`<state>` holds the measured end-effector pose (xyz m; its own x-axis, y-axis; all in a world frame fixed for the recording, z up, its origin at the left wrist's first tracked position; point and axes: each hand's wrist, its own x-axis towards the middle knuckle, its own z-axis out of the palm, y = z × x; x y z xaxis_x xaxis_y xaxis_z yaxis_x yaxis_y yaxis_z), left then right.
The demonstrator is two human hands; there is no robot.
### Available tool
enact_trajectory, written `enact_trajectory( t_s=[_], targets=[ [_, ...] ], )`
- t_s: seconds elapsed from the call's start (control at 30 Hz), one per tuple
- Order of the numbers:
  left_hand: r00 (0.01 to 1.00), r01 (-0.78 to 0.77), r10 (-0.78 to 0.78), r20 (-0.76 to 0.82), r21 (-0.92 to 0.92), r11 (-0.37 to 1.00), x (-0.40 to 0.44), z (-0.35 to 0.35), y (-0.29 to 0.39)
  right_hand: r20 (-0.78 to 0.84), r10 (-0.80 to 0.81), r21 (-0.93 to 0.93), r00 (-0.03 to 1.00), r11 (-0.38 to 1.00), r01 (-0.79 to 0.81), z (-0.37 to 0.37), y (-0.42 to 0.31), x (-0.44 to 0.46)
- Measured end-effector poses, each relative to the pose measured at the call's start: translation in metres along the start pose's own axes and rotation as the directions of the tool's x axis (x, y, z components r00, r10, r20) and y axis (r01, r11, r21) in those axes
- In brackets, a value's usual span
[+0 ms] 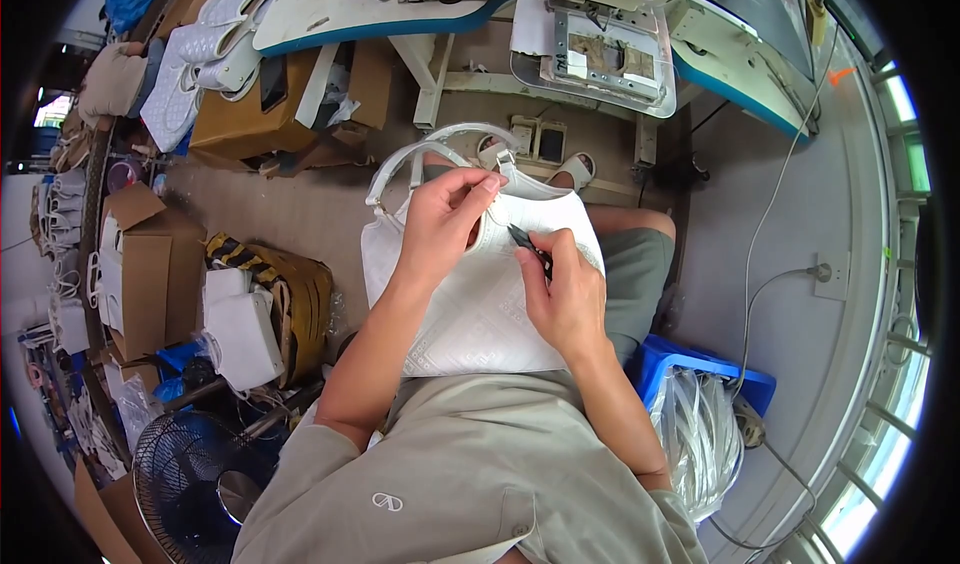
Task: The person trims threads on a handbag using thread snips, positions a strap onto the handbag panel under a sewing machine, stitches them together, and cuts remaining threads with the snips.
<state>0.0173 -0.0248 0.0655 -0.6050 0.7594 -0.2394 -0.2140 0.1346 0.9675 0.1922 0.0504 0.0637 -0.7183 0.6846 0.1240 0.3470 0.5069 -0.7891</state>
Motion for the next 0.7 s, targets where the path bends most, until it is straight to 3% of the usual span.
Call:
enact_trajectory(
  t_s=[0.2, 0.37, 0.43, 0.5, 0.6, 0.7],
  targets=[
    [1.000, -0.010, 0.010, -0.002, 0.018, 1.000, -0.004, 0.002, -0.007, -0.013, -0.032, 0.021, 0.999, 0.999, 0.033, 0.005, 0.008, 0.001],
    [0.992, -0.120, 0.123, -0.033, 0.087, 0.989, -0.010, 0.009, -0.025, -0.002, -0.043, -0.025, 0.999, 0.999, 0.043, 0.007, 0.009, 0.001],
    [0.994, -0.105, 0.107, -0.030, 0.066, 0.992, -0.009, 0.009, -0.027, 0.013, -0.049, -0.042, 0.999, 0.998, 0.050, 0.008, 0.014, 0.002],
    [0.994, -0.100, 0.102, -0.035, 0.050, 0.994, -0.009, 0.007, -0.029, 0.033, -0.059, 0.085, 0.998, 0.995, 0.056, 0.011, 0.024, 0.005],
    [0.999, -0.054, 0.054, -0.004, 0.034, 0.998, -0.008, 0.006, -0.034, 0.046, -0.032, 0.112, 0.998, 0.993, 0.026, 0.011, 0.029, 0.004],
    [0.998, -0.062, 0.062, 0.031, 0.006, 0.998, 0.000, 0.007, -0.035, -0.003, -0.027, 0.035, 1.000, 0.999, 0.028, 0.013, 0.035, 0.000]
  ],
)
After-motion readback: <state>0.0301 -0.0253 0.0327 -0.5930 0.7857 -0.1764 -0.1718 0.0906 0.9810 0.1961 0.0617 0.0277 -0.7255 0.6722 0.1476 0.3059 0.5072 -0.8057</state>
